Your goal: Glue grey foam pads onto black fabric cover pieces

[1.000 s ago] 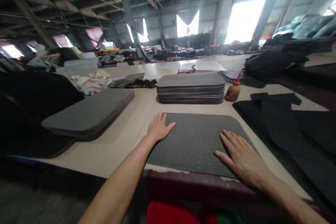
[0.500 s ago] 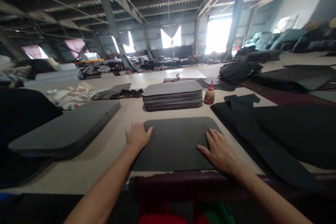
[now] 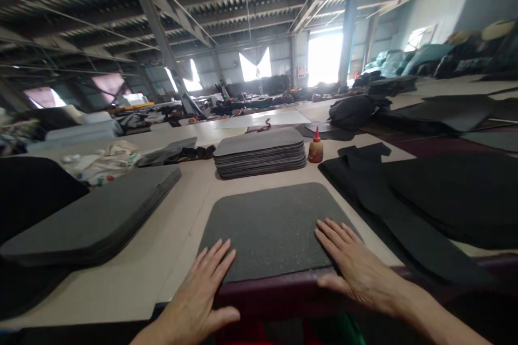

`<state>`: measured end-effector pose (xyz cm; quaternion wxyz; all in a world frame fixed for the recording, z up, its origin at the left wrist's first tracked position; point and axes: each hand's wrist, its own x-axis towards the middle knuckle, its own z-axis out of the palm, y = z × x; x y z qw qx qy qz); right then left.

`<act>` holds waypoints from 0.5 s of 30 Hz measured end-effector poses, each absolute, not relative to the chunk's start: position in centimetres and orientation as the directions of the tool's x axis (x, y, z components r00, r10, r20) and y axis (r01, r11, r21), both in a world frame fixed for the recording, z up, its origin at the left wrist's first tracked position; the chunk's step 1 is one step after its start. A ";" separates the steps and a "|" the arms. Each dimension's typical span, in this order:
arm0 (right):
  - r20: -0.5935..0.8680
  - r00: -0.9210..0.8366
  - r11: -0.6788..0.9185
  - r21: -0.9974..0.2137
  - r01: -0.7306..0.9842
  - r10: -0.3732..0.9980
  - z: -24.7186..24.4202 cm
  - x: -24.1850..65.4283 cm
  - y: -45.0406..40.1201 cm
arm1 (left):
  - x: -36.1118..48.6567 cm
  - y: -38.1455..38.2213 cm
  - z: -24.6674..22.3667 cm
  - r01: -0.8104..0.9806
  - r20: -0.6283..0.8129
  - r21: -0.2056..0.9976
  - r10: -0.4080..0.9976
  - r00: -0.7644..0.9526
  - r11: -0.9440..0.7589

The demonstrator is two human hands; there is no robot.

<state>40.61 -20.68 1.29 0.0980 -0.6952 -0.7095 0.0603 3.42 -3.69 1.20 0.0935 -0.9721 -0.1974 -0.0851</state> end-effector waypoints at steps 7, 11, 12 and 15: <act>-0.030 -0.106 0.096 -0.230 0.968 0.994 2.0 41.0 -23.4 | 1.1 -3.9 0.1 0.387 0.240 -0.169 0.343 0.908 -0.906; 0.064 -0.178 0.189 -0.293 0.937 0.982 4.2 41.9 -24.1 | -0.6 -3.3 0.5 0.386 0.234 -0.056 0.364 0.902 -0.921; 0.102 -0.172 0.196 -0.311 0.930 0.980 5.0 42.1 -24.1 | -0.8 -3.1 1.1 0.379 0.247 -0.021 0.362 0.899 -0.925; 0.234 -0.121 0.198 -0.341 0.919 0.965 7.5 42.6 -23.4 | -0.9 -2.6 4.2 0.401 0.256 0.078 0.407 0.877 -0.913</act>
